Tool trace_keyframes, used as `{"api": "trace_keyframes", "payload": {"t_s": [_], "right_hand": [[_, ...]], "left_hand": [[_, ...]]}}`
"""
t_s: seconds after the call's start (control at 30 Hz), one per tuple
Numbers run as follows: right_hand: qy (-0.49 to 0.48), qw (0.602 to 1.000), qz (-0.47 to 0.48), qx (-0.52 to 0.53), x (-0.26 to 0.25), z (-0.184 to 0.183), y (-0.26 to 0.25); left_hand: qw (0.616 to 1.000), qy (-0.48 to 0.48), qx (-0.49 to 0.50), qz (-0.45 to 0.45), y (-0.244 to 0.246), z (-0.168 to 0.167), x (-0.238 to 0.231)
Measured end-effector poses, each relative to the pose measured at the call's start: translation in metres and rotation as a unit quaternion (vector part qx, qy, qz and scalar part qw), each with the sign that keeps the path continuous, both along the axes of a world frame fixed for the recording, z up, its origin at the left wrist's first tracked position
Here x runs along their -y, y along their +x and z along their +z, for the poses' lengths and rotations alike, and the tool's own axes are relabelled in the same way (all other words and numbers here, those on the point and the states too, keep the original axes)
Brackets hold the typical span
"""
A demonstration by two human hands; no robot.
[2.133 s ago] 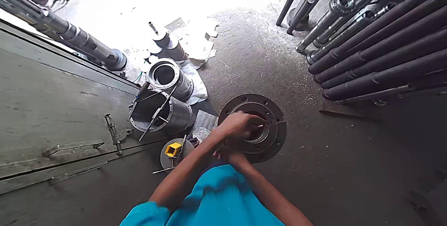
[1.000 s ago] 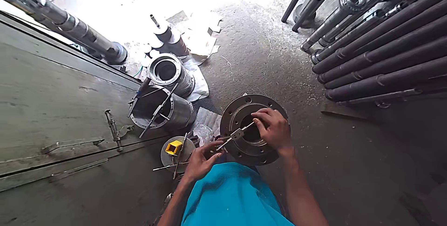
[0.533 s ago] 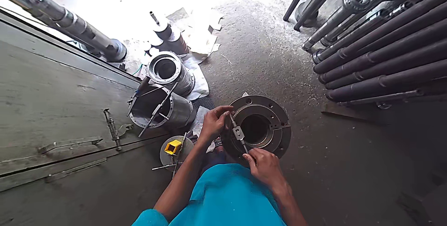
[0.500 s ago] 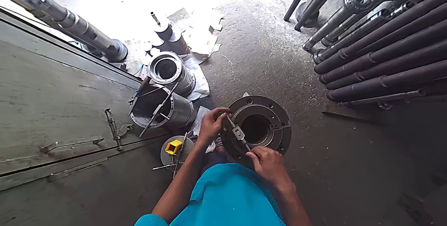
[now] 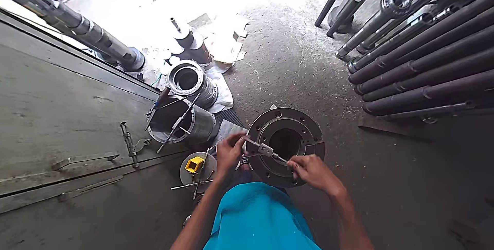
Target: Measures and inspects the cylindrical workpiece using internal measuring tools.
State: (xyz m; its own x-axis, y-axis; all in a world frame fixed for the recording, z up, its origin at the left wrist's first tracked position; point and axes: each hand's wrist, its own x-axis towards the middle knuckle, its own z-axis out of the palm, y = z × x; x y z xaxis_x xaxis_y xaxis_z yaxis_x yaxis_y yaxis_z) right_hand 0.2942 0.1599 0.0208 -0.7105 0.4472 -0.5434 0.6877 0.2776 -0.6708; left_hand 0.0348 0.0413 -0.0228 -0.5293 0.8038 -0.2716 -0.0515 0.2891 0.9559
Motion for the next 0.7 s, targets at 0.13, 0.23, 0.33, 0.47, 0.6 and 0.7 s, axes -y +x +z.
{"api": "trace_keyframes", "payload": {"t_s": [0.13,0.23,0.33,0.47,0.6,0.7], "right_hand": [[-0.231,0.967,-0.088,-0.065,0.067,-0.013,-0.047],[-0.288,0.909,-0.267,-0.139,0.095,-0.014,-0.103],[-0.294,0.896,-0.303,-0.137,0.094,-0.012,-0.124],[-0.149,0.959,-0.144,-0.19,0.066,-0.017,-0.069],[0.278,0.918,-0.176,-0.224,0.014,-0.016,-0.036],[0.315,0.935,-0.109,-0.124,-0.026,-0.025,-0.024]], "left_hand": [[0.938,-0.003,-0.172,-0.3,0.001,0.018,-0.089],[0.813,-0.038,-0.27,-0.514,0.044,0.04,-0.125],[0.76,-0.07,-0.279,-0.583,0.053,0.05,-0.119],[0.906,0.006,-0.239,-0.349,0.001,0.035,-0.051],[0.96,-0.004,-0.119,-0.253,-0.029,0.007,0.039],[0.988,0.05,0.013,-0.146,0.0,-0.005,0.07]]}}
